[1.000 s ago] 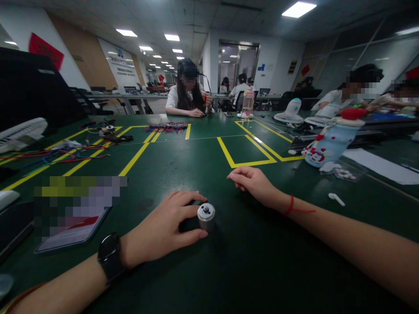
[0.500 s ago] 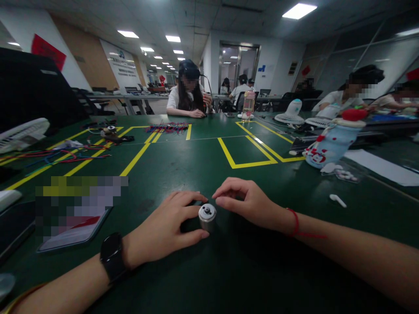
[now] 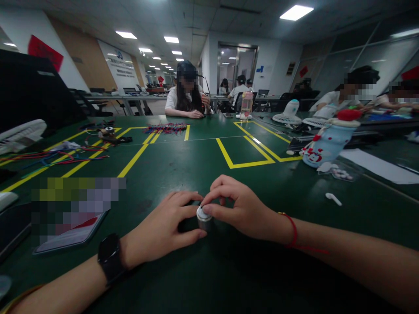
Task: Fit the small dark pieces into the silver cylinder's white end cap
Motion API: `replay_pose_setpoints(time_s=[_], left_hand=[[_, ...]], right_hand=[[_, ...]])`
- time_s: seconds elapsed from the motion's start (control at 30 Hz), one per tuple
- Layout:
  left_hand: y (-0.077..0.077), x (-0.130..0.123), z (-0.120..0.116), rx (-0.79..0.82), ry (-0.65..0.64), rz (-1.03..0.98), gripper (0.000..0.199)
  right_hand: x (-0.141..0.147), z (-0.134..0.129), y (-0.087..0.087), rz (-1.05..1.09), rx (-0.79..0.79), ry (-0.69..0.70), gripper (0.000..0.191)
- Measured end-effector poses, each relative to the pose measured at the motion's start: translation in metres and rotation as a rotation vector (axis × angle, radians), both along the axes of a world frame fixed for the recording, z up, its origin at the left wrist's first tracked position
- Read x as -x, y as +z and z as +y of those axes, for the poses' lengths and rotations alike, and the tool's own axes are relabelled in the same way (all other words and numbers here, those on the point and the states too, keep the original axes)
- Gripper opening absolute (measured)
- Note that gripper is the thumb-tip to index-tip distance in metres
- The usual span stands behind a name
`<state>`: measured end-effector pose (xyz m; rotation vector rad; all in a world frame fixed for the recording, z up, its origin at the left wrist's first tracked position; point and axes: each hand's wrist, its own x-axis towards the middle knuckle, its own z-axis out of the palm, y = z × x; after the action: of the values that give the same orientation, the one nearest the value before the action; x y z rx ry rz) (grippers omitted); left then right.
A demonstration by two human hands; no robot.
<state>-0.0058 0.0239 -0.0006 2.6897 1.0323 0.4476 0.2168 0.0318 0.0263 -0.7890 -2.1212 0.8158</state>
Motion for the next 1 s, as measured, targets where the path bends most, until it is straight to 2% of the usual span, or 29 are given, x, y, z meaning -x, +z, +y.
replay_pose_setpoints(time_s=[0.1, 0.2, 0.3, 0.5, 0.8, 0.87, 1.0], left_hand=[[0.0, 0.0, 0.0, -0.001, -0.003, 0.0, 0.028], [0.001, 0.001, 0.0, 0.001, -0.005, -0.002, 0.028], [0.001, 0.003, 0.001, 0.02, -0.012, -0.001, 0.027], [0.0, 0.004, 0.004, 0.023, -0.006, -0.015, 0.028], [0.002, 0.005, 0.001, 0.029, -0.009, -0.022, 0.028], [0.002, 0.005, 0.001, 0.031, -0.008, -0.022, 0.028], [0.003, 0.004, 0.0, 0.037, -0.007, -0.016, 0.031]], right_hand=[[-0.009, 0.005, 0.003, 0.038, 0.067, 0.03, 0.017], [-0.024, 0.013, 0.001, -0.06, 0.14, 0.188, 0.016], [-0.033, 0.02, -0.008, -0.202, 0.119, 0.305, 0.015], [-0.033, 0.024, -0.019, -0.359, -0.014, 0.303, 0.017], [-0.035, 0.021, -0.017, -0.293, 0.016, 0.313, 0.017], [-0.036, 0.021, -0.016, -0.243, 0.101, 0.29, 0.023], [-0.04, 0.033, -0.02, 0.036, 0.511, 0.16, 0.028]])
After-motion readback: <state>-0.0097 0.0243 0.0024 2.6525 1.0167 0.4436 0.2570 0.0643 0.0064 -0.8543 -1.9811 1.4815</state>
